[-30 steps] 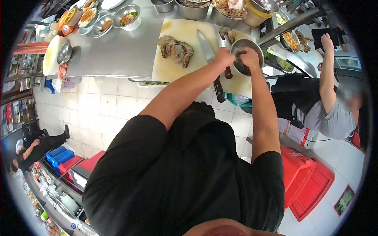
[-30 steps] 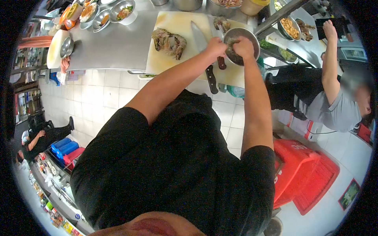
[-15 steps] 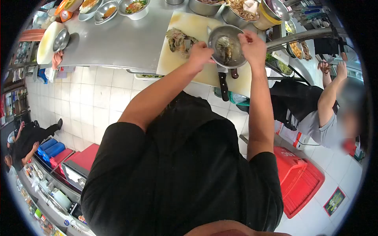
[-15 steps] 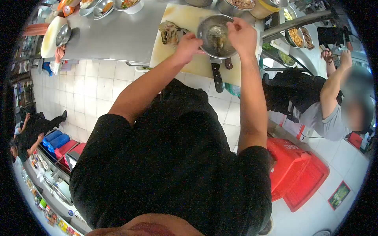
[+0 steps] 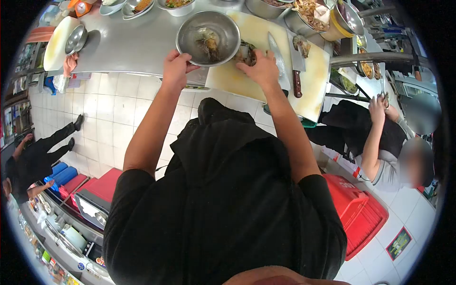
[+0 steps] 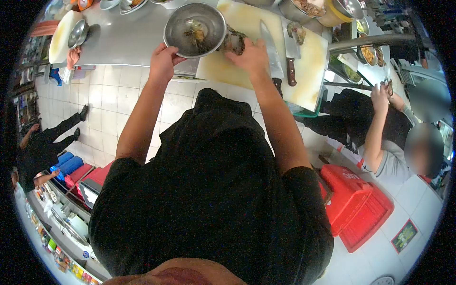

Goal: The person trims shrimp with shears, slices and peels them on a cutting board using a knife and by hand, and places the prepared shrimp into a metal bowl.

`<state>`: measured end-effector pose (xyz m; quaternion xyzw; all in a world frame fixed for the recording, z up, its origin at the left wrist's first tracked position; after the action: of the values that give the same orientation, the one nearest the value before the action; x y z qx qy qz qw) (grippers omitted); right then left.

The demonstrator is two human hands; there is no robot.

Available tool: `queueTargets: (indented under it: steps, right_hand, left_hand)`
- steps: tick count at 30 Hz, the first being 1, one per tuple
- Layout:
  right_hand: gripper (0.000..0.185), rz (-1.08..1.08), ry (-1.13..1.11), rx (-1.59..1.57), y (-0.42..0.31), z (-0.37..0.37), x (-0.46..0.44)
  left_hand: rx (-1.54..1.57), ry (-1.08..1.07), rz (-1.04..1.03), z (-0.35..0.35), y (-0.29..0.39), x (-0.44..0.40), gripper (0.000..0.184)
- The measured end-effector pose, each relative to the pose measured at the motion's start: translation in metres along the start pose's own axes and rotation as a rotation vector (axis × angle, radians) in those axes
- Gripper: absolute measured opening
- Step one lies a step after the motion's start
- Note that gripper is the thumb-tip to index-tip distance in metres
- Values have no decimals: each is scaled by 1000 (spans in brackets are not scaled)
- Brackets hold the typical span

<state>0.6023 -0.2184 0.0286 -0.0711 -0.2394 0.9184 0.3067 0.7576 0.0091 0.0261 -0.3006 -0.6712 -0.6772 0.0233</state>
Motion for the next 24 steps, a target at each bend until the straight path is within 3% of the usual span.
queueTargets:
  steps: [4, 7, 10, 13, 17, 20, 24]
  right_hand:
    - [59, 194, -80, 109, -24, -25, -1]
    - [51, 147, -111, 80, -22, -47, -13]
    - [59, 91, -162, 41, -22, -43, -18]
    - [52, -17, -258, -141, -11, -38, -25]
    - [61, -236, -174, -956, 22, -33, -35]
    - [52, -320, -131, -1272, 23, -4, -35]
    - [45, -108, -186, -1100, -62, 41, -39]
  left_hand:
    - [-2, 32, 18, 28, -9, -9, 19]
    - [36, 37, 29, 36, -10, -12, 10]
    - [53, 21, 59, 41, -12, -11, 7]
    - [32, -21, 78, 42, -13, -16, 7]
    - [13, -49, 89, 47, -21, -23, 7]
    - [45, -72, 134, 45, -22, -24, 16]
    - [7, -48, 122, 44, -21, -26, 14]
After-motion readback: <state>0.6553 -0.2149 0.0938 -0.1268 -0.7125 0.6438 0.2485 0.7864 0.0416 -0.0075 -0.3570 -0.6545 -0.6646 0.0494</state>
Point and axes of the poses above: each hand's wrist, its own x-axis away from the middle knuckle, its own z-axis out of the back of the hand, y = z × x, the point moved 4 cm from there along -x, towards the middle knuckle, and after that the axes turned 12 degrees about -x, right-handed, at the moved point
